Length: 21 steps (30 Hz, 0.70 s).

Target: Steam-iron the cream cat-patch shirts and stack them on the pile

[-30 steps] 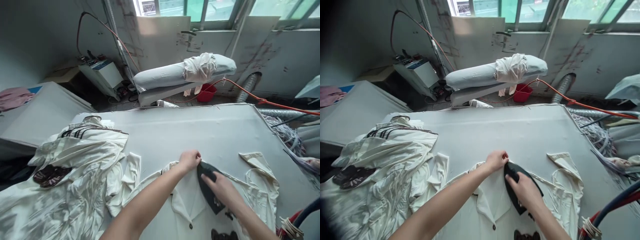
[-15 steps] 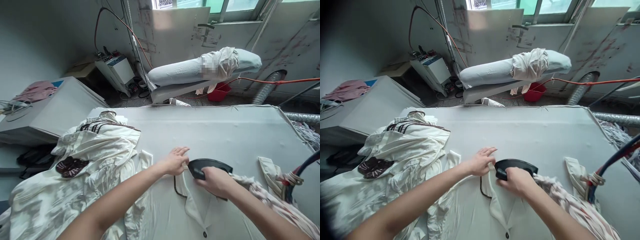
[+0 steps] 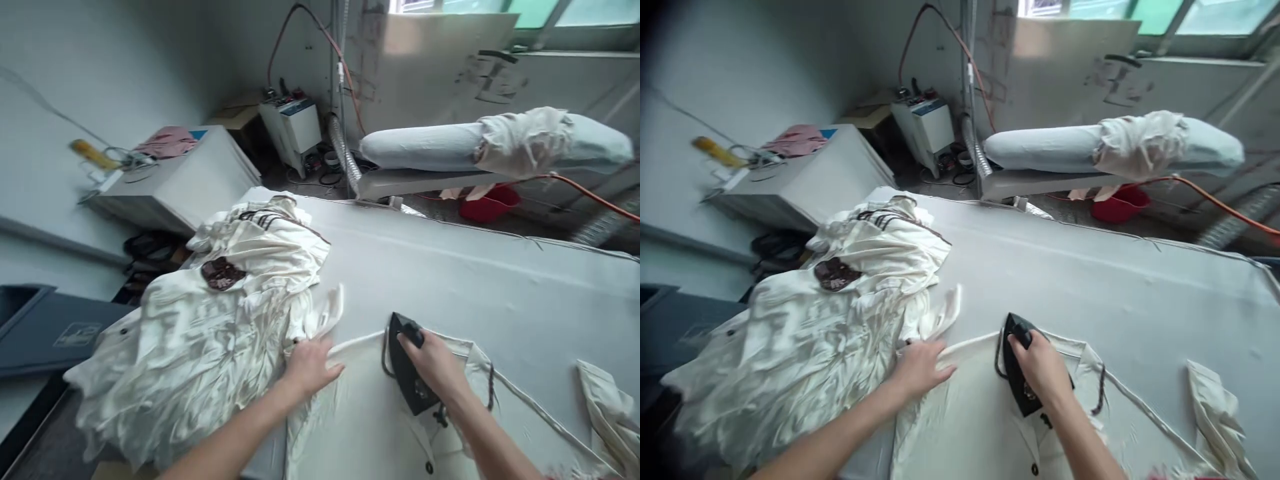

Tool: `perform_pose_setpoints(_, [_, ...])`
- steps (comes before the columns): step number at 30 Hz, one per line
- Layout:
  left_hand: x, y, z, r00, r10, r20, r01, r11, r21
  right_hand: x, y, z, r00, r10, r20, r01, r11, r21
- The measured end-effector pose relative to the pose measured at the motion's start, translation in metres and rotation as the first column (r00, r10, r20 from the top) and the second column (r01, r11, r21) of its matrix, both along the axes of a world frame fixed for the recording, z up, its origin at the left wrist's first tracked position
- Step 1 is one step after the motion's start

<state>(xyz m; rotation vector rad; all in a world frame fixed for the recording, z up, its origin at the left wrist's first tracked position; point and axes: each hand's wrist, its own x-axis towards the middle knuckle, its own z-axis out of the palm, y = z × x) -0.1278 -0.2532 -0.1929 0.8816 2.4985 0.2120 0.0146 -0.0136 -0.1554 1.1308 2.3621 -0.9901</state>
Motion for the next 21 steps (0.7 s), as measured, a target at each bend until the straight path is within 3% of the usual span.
perform_pose_setpoints(3, [-0.025, -0.059, 0.019, 0.976, 0.127, 0.176, -0.098, 0.981, -0.165, -0.025, 0.016, 0.007, 0.955, 0.292, 0.055, -0.288, 0.955, -0.067])
perform_pose_setpoints(5, [-0.043, -0.077, 0.026, 0.944, 0.178, 0.276, -0.15, 0.981, -0.123, -0.042, 0.005, 0.011, 0.836, 0.546, 0.051, -0.543, 0.837, -0.069])
perform_pose_setpoints(8, [-0.056, -0.083, 0.028, 0.941, 0.2, 0.271, -0.176, 0.978, -0.111, -0.069, -0.039, 0.015, 0.648, 0.759, 0.062, -0.761, 0.649, 0.001])
perform_pose_setpoints(9, [-0.056, -0.081, 0.029, 0.951, 0.203, 0.234, -0.174, 0.975, -0.138, -0.076, -0.055, 0.016, 0.621, 0.779, 0.079, -0.782, 0.623, 0.001])
perform_pose_setpoints(11, [-0.049, -0.07, 0.03, 0.97, 0.209, 0.127, -0.184, 0.966, -0.182, -0.083, -0.078, 0.021, 0.62, 0.775, 0.119, -0.78, 0.626, -0.018])
perform_pose_setpoints(13, [-0.038, -0.047, 0.029, 0.975, 0.221, 0.029, -0.217, 0.971, -0.102, -0.077, -0.079, 0.026, 0.671, 0.73, 0.129, -0.733, 0.679, -0.035])
perform_pose_setpoints(16, [-0.019, 0.016, 0.018, 0.978, 0.196, 0.064, -0.206, 0.949, 0.24, -0.048, -0.037, 0.026, 0.844, 0.53, 0.087, -0.525, 0.848, -0.076])
perform_pose_setpoints(18, [-0.003, 0.07, 0.004, 0.986, 0.114, 0.118, -0.15, 0.916, 0.372, -0.021, 0.013, 0.02, 0.959, 0.273, 0.077, -0.263, 0.958, -0.116])
perform_pose_setpoints(19, [0.004, 0.096, -0.004, 0.99, 0.08, 0.119, -0.12, 0.917, 0.381, -0.006, 0.04, 0.017, 0.988, 0.119, 0.094, -0.107, 0.986, -0.13])
perform_pose_setpoints(21, [0.017, 0.139, -0.018, 0.996, 0.044, 0.077, -0.068, 0.939, 0.338, 0.025, 0.087, 0.011, 0.978, -0.154, 0.142, 0.174, 0.975, -0.141])
